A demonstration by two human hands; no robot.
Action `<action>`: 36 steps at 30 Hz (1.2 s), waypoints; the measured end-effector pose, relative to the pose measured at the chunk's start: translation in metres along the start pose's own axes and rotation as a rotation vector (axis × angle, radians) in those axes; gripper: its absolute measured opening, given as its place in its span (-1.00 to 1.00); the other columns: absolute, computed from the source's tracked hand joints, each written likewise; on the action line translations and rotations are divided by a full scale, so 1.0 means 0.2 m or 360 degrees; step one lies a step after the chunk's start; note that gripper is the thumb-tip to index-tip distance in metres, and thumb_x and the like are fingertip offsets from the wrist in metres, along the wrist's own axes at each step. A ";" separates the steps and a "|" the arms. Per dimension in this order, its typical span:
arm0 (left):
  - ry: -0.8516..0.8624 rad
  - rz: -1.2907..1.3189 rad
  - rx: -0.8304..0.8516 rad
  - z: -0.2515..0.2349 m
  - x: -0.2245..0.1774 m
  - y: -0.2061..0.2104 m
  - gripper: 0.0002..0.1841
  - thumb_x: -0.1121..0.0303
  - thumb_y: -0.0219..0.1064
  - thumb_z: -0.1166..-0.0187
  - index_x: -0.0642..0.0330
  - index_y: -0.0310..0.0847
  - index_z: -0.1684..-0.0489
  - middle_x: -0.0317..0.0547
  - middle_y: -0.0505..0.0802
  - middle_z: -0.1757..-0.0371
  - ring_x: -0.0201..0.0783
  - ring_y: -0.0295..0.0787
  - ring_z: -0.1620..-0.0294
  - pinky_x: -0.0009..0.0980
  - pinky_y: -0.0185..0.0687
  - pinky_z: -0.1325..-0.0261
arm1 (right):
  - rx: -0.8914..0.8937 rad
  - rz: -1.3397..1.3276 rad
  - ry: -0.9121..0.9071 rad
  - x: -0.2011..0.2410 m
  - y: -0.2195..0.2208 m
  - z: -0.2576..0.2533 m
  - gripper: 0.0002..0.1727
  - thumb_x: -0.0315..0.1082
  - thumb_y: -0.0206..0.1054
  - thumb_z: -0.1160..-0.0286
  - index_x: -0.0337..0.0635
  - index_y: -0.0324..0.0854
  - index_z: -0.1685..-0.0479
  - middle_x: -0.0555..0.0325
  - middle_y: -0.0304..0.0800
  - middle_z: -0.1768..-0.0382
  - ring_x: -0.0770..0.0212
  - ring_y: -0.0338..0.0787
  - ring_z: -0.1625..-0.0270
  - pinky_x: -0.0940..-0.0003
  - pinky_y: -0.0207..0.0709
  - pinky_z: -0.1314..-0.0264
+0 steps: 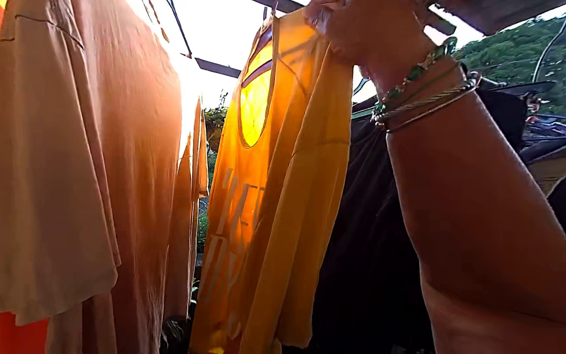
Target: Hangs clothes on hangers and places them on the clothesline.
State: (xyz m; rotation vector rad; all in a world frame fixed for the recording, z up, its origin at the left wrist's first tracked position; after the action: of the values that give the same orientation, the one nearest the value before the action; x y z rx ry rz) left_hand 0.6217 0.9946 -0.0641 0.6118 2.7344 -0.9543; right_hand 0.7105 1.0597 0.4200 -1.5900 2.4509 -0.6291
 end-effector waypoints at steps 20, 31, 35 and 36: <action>-0.0647 0.0022 0.0159 -0.08 0.31 0.16 -0.53 0.23 0.15 -0.74 0.62 0.63 -0.20 0.49 0.81 -0.13 0.34 0.77 -0.24 0.15 0.56 -0.42 | -0.0186 0.0291 -0.0093 -0.19 0.17 0.07 -0.60 -0.53 0.09 -0.64 -0.34 0.60 -0.39 -0.13 0.80 -0.17 0.02 0.78 -0.31 0.18 0.60 -0.33; -0.0307 0.0191 0.0207 -0.10 0.17 0.16 -0.69 0.54 0.12 -0.63 0.63 0.65 -0.13 0.50 0.82 -0.14 0.34 0.79 -0.26 0.09 0.57 -0.46 | -0.0843 0.0157 -0.0731 -0.67 0.31 -0.30 -0.71 -0.37 0.24 -0.45 -0.09 0.81 -0.04 0.11 0.86 0.13 0.30 0.82 0.02 0.35 0.63 -0.03; -0.0172 0.0148 0.0132 0.02 0.37 0.32 -0.63 0.32 0.02 -0.76 0.42 0.70 -0.11 0.26 0.86 -0.08 0.08 0.82 -0.22 -0.06 0.62 -0.42 | -0.0794 0.0053 -0.1051 -0.69 0.28 -0.34 -0.73 -0.27 0.21 -0.61 -0.17 0.79 0.02 0.13 0.83 0.16 0.33 0.78 0.05 0.37 0.62 -0.04; -0.0170 0.0143 0.0108 0.03 0.38 0.32 -0.62 0.30 0.03 -0.76 0.41 0.72 -0.05 0.25 0.87 -0.04 0.07 0.83 -0.19 -0.06 0.64 -0.39 | -0.0866 0.0084 -0.1131 -0.69 0.24 -0.32 -0.72 -0.19 0.20 -0.69 -0.12 0.80 0.12 0.22 0.78 0.29 0.39 0.75 0.20 0.40 0.62 0.12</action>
State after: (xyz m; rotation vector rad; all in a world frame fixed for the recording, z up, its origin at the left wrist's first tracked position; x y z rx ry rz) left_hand 0.5812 1.0606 -0.1276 0.6689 2.5682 -1.0309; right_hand 0.7061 1.2179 0.4440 -1.5233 2.1605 0.5824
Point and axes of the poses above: each hand's wrist, its own z-axis away from the middle knuckle, its own y-axis out of the palm, x = y × z, the point moved 1 cm from there along -z, towards the middle knuckle
